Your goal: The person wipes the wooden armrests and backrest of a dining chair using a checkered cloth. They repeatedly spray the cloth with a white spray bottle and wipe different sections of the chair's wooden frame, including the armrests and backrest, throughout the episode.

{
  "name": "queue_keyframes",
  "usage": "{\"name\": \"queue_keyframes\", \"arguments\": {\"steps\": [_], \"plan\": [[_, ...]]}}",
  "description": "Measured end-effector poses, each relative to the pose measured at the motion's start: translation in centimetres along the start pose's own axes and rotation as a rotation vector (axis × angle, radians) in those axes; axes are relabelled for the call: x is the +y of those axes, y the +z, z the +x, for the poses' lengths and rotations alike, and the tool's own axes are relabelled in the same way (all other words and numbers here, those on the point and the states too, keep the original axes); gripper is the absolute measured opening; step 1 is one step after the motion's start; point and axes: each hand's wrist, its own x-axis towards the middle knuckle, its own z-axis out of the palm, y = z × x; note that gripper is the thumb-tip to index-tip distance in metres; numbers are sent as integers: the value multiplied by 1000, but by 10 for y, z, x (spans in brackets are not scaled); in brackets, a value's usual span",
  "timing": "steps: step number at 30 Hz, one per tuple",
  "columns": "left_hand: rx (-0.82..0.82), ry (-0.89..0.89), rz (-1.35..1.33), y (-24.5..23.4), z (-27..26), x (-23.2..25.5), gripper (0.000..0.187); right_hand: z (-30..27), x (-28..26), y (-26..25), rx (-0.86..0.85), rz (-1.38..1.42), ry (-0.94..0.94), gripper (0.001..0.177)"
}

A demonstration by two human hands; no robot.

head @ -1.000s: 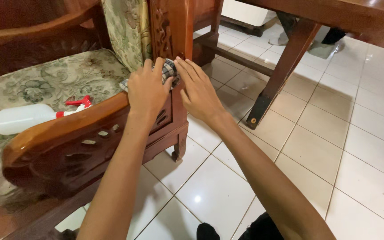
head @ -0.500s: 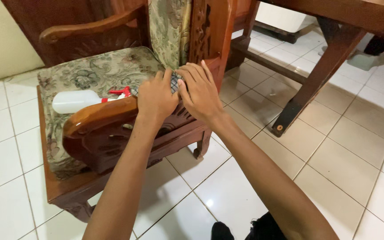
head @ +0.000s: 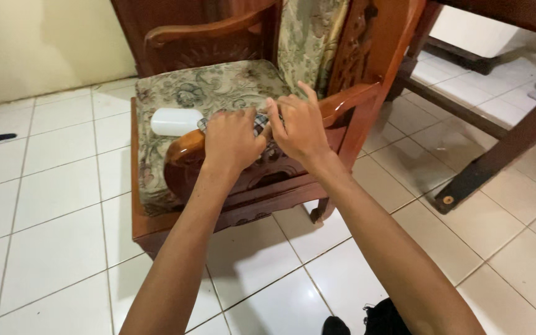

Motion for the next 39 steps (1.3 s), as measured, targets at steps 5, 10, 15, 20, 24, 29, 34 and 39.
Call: {"name": "queue_keyframes", "arguments": {"steps": [5,10,15,20,24,29,34,39], "plan": [[-36,-43,43,-25,-12,-21,48,3,-8,17,38,85,-124,33],[-57,-128,91,-39,-14,-27,52,-2,6,9,-13,34,-79,30],[-132,-245,187,-28,-5,-14,54,-13,26,-17,-53,-44,14,28],[-10,-118,181,3,4,10,52,-24,46,-44,18,-107,5,24],[136,-45,180,36,14,50,47,-38,66,-69,100,-180,26,18],[139,-36,63,68,40,95,42,-53,95,-91,103,-235,70,25],[162,36,32,92,68,122,43,-67,115,-107,53,-297,123,43],[177,136,0,107,89,135,43,-76,124,-116,-66,-294,162,60]]}}
